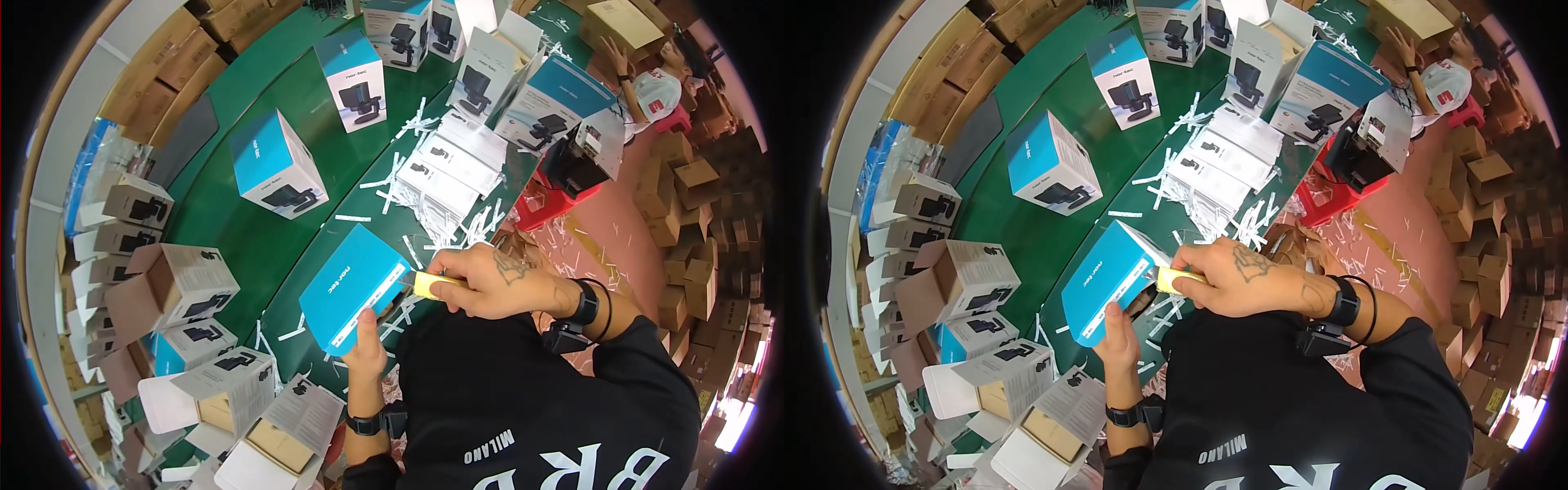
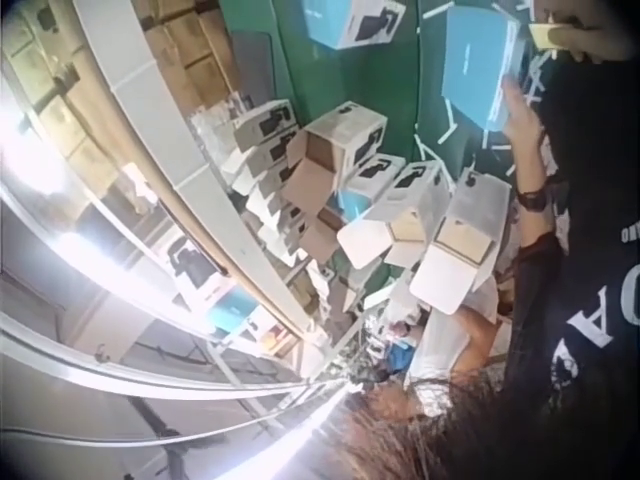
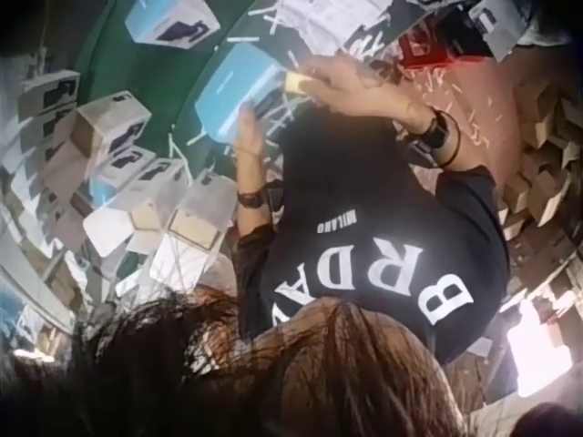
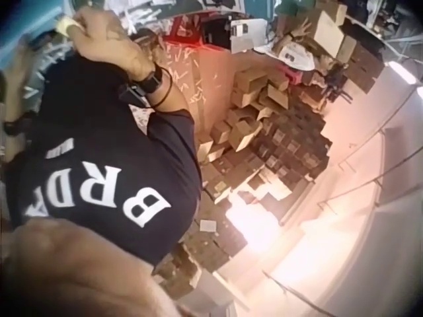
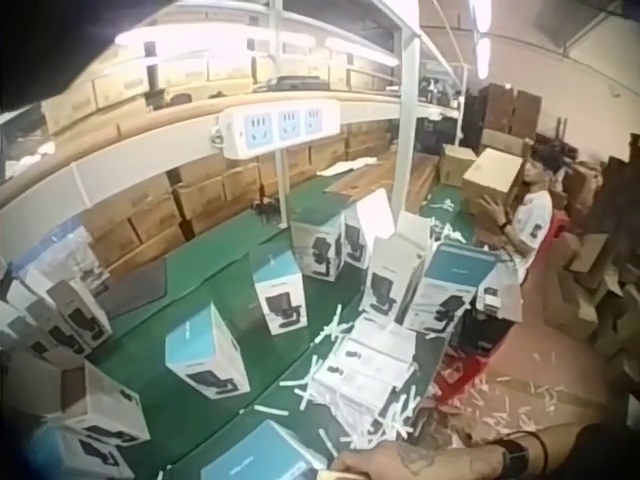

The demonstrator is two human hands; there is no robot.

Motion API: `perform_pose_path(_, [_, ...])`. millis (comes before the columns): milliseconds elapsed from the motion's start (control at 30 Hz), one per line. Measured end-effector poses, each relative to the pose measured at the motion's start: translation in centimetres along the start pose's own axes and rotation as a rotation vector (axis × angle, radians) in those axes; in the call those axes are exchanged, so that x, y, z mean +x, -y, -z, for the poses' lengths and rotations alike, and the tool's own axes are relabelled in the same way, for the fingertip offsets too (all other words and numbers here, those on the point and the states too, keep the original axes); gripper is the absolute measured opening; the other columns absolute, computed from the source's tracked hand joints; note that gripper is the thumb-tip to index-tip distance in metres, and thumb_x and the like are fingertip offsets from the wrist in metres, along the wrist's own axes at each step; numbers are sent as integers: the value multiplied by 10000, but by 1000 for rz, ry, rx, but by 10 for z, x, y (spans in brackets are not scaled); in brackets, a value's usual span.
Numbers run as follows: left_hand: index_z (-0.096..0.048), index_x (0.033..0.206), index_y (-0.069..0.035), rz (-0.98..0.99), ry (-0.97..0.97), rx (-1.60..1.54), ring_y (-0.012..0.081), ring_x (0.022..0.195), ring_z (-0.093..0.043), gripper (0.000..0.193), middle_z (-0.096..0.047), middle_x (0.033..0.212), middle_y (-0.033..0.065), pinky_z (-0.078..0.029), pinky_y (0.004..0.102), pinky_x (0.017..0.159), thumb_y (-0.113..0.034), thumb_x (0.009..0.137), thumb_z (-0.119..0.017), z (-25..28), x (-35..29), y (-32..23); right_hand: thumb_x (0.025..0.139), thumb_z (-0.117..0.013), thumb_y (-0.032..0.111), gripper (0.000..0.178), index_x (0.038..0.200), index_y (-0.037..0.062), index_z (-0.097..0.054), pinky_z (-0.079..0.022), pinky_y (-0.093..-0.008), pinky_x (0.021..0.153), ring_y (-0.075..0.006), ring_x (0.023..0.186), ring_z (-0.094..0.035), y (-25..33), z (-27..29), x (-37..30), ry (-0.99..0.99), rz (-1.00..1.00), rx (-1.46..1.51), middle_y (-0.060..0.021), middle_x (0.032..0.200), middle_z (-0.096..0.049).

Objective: The person uses a utility knife to cut the tape on a blue box, opens a white box to insert a manual, and then closes the white box.

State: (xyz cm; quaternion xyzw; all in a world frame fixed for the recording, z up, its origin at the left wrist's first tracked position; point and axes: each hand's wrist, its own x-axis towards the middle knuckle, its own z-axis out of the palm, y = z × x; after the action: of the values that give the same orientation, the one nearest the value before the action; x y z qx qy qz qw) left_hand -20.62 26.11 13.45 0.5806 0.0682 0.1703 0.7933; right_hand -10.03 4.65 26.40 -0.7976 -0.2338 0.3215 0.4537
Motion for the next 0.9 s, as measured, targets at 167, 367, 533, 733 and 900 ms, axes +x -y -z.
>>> perform_pose_path(167, [-504, 1396, 2, 51, -8, -101, 256, 1189, -612, 435, -600, 1348, 150, -466, 430, 1055, -157, 1008, -621, -15, 5, -3, 1049, -558, 188, 202, 1121, 0, -568, -479, -260, 494, -105, 533, -630, -4, -13, 9, -47, -81, 189, -61, 721, -694])
perform_pose_path(367, [-530, 1360, 25, 87, -40, -95, 234, 1131, -634, 367, -619, 1309, 134, -547, 386, 948, -151, 1038, -558, -20, 9, 5, 1069, -539, 214, 222, 1132, 1, -541, -467, -243, 496, -88, 565, -629, -44, -43, 40, -15, 7, 641, -60, 757, -686])
perform_pose_path(533, [-527, 1361, 28, 68, -121, -78, 253, 1144, -632, 354, -611, 1314, 147, -540, 406, 968, -133, 1046, -537, -30, 16, 8, 1062, -556, 221, 228, 1123, 3, -532, -465, -251, 498, -113, 555, -632, -46, -51, 58, -104, 165, 508, -70, 756, -684])
perform_pose_path(733, [-530, 1381, 19, -36, -233, 55, 263, 1183, -616, 398, -614, 1329, 135, -492, 436, 1012, -200, 1050, -562, -43, 23, 14, 992, -649, 251, 242, 971, 22, -571, -489, -318, 483, -232, 507, -634, -35, -30, 73, -486, 454, -368, -114, 727, -694])
perform_pose_path(900, [-528, 1388, 24, -114, -257, 120, 273, 1200, -616, 415, -621, 1329, 127, -501, 440, 1001, -187, 1037, -591, -39, 25, 18, 945, -686, 243, 270, 791, 48, -582, -468, -341, 473, -293, 497, -603, -20, -16, 75, -316, 404, -361, -106, 636, -640])
